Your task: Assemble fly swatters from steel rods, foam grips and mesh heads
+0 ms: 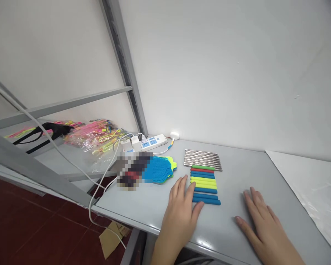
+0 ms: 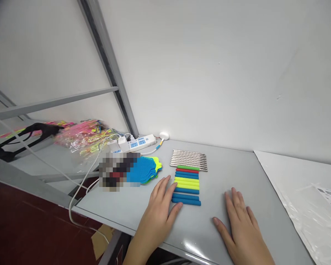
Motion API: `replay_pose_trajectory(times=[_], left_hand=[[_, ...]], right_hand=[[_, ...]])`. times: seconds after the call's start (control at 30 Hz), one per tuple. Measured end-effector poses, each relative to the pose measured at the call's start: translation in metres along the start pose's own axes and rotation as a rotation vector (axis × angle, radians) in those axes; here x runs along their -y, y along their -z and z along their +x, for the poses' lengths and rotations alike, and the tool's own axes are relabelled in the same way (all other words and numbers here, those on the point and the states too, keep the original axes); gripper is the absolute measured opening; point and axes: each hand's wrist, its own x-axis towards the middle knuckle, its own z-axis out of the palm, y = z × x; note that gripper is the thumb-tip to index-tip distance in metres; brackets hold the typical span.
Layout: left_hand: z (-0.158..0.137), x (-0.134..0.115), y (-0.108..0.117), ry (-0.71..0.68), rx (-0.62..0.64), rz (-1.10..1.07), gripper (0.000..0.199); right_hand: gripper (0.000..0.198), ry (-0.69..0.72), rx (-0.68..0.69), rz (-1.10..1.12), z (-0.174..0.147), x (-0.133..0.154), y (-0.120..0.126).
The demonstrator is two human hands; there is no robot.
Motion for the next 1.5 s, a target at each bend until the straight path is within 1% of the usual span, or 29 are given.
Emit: replay_pose_trajectory(times=[0.07, 0.13, 0.33, 0.53, 0.9, 1.03, 1.2, 1.5], left_hand=[[-0.001, 0.001, -0.001, 0.009, 0.044, 0.026, 0.056], [-0.002, 0.002, -0.001, 0.009, 0.070, 0.043, 0.059], [-0.003, 0.004, -0.003, 0.013, 0.062, 0.069, 0.060], [-0.002, 0.007, -0.007, 0.034, 0.073, 0.085, 0.060], [0.000, 0.009, -0.007, -0.016, 0.082, 0.109, 0.048], [0.001, 0.008, -0.003, -0.032, 0.053, 0.069, 0.047], [0.001, 0.007, 0.001, -0.058, 0.010, 0.019, 0.041], [0.002, 0.009, 0.000, -0.091, -0.039, -0.011, 0.031]], right_hand=[[0.077, 0.030, 0.016, -0.034, 0.000, -0.002, -0.004], [0.075, 0.060, 0.018, -0.056, 0.000, -0.002, -0.006], [0.075, 0.099, 0.002, -0.038, 0.001, -0.006, -0.009], [0.077, 0.134, -0.011, -0.032, 0.002, -0.007, -0.007], [0.074, 0.163, 0.025, 0.009, 0.001, -0.004, 0.005], [0.072, 0.164, 0.029, 0.038, 0.003, -0.002, 0.010], [0.070, 0.155, 0.044, 0.067, 0.004, -0.002, 0.012], [0.067, 0.156, 0.075, 0.037, 0.003, -0.002, 0.013]])
